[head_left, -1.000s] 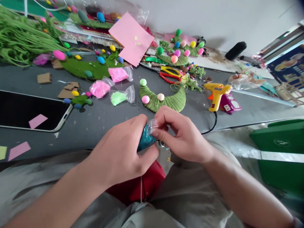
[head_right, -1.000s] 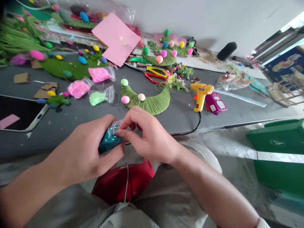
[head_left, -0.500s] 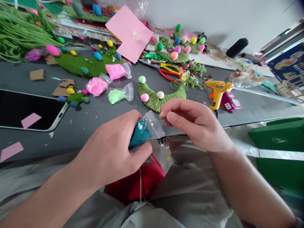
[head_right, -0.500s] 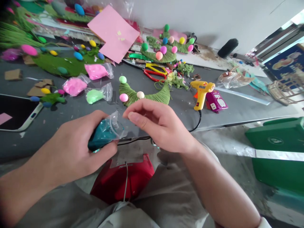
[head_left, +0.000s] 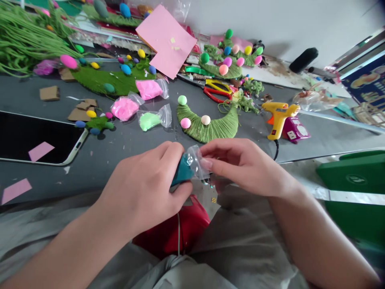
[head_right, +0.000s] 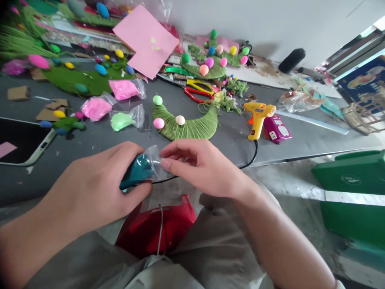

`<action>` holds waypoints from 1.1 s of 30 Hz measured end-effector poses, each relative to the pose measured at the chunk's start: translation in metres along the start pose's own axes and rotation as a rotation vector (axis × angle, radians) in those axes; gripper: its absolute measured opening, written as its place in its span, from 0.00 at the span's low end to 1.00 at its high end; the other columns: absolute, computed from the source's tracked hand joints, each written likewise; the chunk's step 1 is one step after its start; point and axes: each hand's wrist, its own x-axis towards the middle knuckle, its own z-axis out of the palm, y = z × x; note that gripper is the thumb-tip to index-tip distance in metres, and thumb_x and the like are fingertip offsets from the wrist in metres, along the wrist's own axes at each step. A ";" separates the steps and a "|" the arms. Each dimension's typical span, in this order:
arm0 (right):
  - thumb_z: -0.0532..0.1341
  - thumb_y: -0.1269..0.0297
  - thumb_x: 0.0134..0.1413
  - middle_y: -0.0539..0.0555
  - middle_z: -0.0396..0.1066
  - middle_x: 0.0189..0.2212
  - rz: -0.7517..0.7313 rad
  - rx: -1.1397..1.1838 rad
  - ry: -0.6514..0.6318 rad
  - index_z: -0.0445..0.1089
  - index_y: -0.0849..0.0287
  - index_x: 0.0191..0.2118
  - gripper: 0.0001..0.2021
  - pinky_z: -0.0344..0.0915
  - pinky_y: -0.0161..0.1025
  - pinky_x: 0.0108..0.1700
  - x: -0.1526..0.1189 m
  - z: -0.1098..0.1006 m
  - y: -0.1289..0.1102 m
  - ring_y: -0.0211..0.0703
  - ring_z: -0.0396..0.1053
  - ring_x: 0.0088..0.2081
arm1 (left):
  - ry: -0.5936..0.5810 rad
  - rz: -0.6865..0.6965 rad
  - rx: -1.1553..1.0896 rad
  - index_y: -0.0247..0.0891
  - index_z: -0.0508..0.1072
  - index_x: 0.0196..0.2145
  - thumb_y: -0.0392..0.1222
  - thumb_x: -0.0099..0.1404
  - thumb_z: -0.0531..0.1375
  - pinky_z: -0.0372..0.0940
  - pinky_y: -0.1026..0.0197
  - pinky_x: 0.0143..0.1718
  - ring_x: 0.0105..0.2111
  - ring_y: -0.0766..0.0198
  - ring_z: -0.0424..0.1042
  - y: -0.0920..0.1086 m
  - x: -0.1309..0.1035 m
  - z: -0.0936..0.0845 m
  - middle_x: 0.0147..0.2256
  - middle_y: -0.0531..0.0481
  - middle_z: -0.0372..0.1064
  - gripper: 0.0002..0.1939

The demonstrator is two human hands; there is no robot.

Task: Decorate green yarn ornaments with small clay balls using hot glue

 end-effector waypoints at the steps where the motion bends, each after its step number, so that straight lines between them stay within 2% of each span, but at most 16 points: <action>1: 0.69 0.62 0.63 0.50 0.78 0.34 0.027 -0.003 -0.027 0.79 0.59 0.42 0.06 0.73 0.34 0.38 0.000 0.000 0.000 0.36 0.75 0.34 | 0.013 0.002 0.012 0.44 0.60 0.37 0.42 0.63 0.56 0.50 0.56 0.25 0.30 0.50 0.75 0.000 0.000 0.001 0.33 0.49 0.70 0.06; 4: 0.68 0.62 0.64 0.47 0.74 0.29 0.049 -0.019 -0.041 0.78 0.58 0.37 0.06 0.69 0.32 0.33 -0.001 0.002 -0.001 0.33 0.70 0.28 | 0.036 0.011 0.046 0.43 0.62 0.37 0.41 0.61 0.57 0.49 0.56 0.24 0.29 0.50 0.75 0.001 0.001 0.003 0.32 0.48 0.70 0.06; 9: 0.63 0.60 0.68 0.45 0.69 0.25 0.037 -0.155 0.049 0.75 0.57 0.36 0.09 0.64 0.31 0.28 -0.003 0.013 0.001 0.31 0.66 0.25 | 0.055 0.038 0.075 0.43 0.63 0.37 0.41 0.61 0.57 0.47 0.56 0.23 0.28 0.51 0.74 0.002 0.002 0.004 0.32 0.47 0.70 0.06; 12: 0.62 0.60 0.69 0.45 0.68 0.24 0.031 -0.128 0.070 0.74 0.58 0.37 0.09 0.61 0.31 0.25 -0.003 0.020 0.002 0.30 0.64 0.23 | 0.088 0.042 0.105 0.42 0.63 0.37 0.41 0.62 0.58 0.45 0.56 0.23 0.29 0.51 0.75 0.003 0.002 0.004 0.31 0.47 0.69 0.06; 15: 0.62 0.61 0.68 0.45 0.67 0.24 0.024 -0.063 0.080 0.74 0.59 0.37 0.09 0.59 0.30 0.25 -0.003 0.024 0.001 0.29 0.62 0.23 | 0.113 0.057 0.137 0.42 0.63 0.37 0.40 0.62 0.59 0.46 0.56 0.22 0.29 0.51 0.75 0.005 0.003 0.004 0.31 0.47 0.68 0.07; 20: 0.63 0.62 0.67 0.45 0.67 0.25 0.017 -0.028 0.083 0.74 0.61 0.35 0.10 0.58 0.28 0.25 -0.002 0.027 0.001 0.29 0.58 0.25 | 0.089 0.081 0.160 0.42 0.62 0.37 0.39 0.63 0.58 0.47 0.57 0.22 0.30 0.52 0.75 0.007 0.004 0.004 0.32 0.48 0.68 0.07; 27: 0.62 0.67 0.65 0.48 0.70 0.29 -0.007 -0.014 0.086 0.73 0.62 0.36 0.07 0.61 0.30 0.30 0.002 0.036 0.004 0.31 0.61 0.29 | 0.068 0.033 0.164 0.42 0.62 0.37 0.40 0.65 0.59 0.47 0.57 0.21 0.30 0.53 0.76 0.010 0.005 0.007 0.32 0.49 0.69 0.07; 33: 0.64 0.63 0.66 0.45 0.65 0.25 0.002 -0.013 0.146 0.73 0.60 0.35 0.08 0.62 0.32 0.29 -0.001 0.025 -0.004 0.32 0.62 0.27 | 0.076 -0.031 0.099 0.42 0.62 0.39 0.43 0.66 0.58 0.50 0.56 0.22 0.32 0.49 0.78 0.006 0.003 0.003 0.34 0.46 0.72 0.07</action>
